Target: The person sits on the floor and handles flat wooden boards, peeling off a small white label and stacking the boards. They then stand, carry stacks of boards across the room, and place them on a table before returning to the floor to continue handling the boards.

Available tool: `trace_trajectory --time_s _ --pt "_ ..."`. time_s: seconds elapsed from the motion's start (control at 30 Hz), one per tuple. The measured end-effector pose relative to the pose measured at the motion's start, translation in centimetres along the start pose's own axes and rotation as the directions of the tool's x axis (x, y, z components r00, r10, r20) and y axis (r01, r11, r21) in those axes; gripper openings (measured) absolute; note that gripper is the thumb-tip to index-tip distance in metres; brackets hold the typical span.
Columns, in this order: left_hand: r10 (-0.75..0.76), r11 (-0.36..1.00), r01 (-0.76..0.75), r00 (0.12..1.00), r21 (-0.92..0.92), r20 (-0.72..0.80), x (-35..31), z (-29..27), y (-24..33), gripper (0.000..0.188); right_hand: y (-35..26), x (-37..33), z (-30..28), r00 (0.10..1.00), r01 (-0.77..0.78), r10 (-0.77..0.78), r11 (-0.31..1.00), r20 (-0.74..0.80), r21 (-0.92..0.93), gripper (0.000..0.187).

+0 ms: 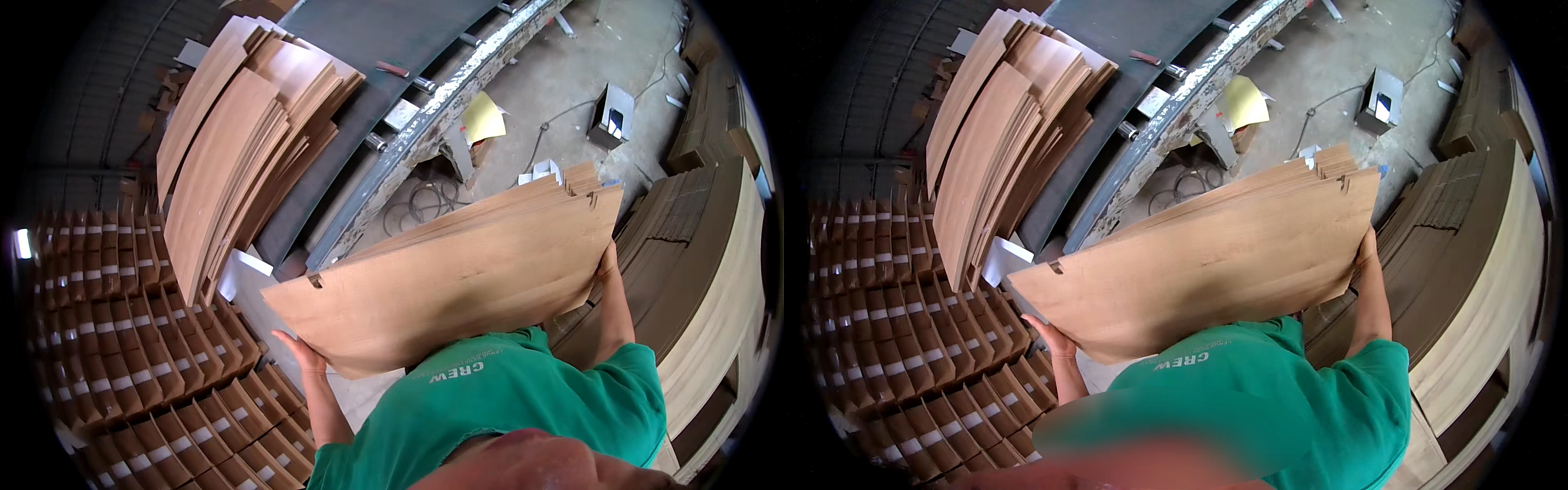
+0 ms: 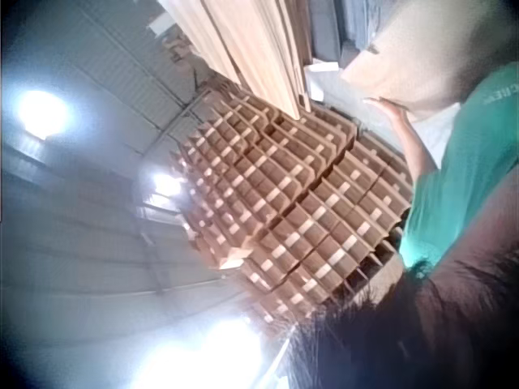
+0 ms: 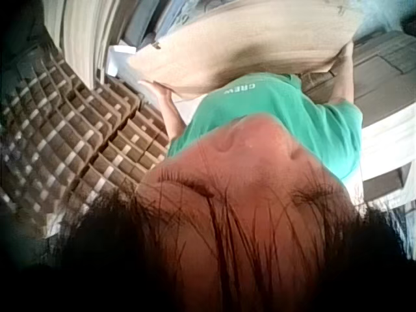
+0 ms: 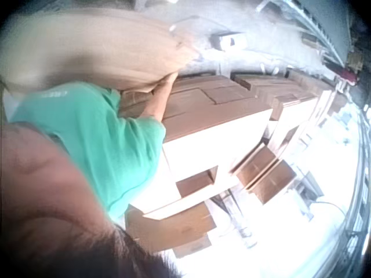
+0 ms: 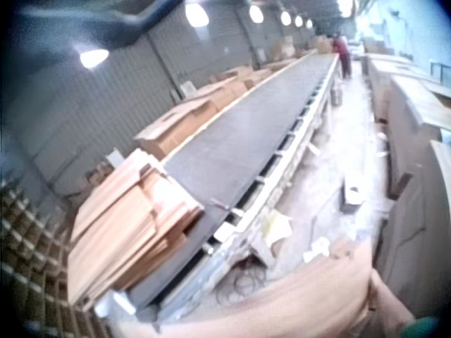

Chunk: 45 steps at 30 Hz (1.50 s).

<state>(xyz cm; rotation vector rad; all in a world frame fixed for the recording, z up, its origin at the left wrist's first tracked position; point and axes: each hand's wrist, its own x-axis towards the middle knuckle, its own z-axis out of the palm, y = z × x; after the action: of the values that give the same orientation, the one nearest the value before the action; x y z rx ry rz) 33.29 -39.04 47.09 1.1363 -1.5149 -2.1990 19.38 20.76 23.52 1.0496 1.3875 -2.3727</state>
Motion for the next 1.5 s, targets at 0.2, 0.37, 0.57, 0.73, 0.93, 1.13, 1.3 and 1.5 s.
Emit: trace_trajectory --time_s 0.2,0.37,0.57,0.73,0.93,1.13,1.3,1.5 --pt "-0.266 0.958 0.263 0.964 0.111 0.015 2.3 -3.2 -4.6 0.055 -4.9 3.8 2.2 0.991 -0.136 0.134 0.963 -0.024 -0.233 0.055" --pt "-0.316 0.949 0.316 0.949 -0.015 -0.013 5.0 -3.1 -9.9 0.051 -8.7 4.7 6.7 0.990 -0.095 0.050 0.926 -0.131 -0.365 0.051" --pt "-0.349 0.936 0.343 0.933 -0.075 -0.082 6.7 -1.6 -11.4 0.046 -8.4 10.6 5.6 0.990 -0.053 0.008 0.945 -0.139 -0.322 0.049" --pt "-0.224 0.973 0.226 0.917 -0.033 -0.331 5.7 2.9 -11.5 0.051 -5.6 16.9 7.6 0.978 -0.173 0.131 0.942 -0.161 -0.287 0.046" --pt "-0.331 0.940 0.329 0.822 -0.088 -0.464 7.8 7.9 -14.4 0.050 0.8 27.7 4.0 0.933 -0.357 0.319 0.886 -0.170 -0.298 0.049" --pt "-0.300 0.953 0.297 0.909 -0.056 -0.289 11.2 11.2 -22.2 0.048 -0.1 34.3 2.1 0.934 -0.344 0.285 0.882 -0.216 -0.323 0.046" --pt "-0.329 0.944 0.321 0.882 -0.081 -0.337 13.2 8.7 -30.9 0.046 -1.0 41.2 -1.9 0.957 -0.253 0.199 0.929 -0.211 -0.269 0.043" --pt "-0.193 0.981 0.190 0.924 -0.042 -0.329 19.1 9.7 -38.3 0.041 0.9 48.2 0.1 0.993 -0.096 0.071 0.952 -0.097 -0.291 0.041"
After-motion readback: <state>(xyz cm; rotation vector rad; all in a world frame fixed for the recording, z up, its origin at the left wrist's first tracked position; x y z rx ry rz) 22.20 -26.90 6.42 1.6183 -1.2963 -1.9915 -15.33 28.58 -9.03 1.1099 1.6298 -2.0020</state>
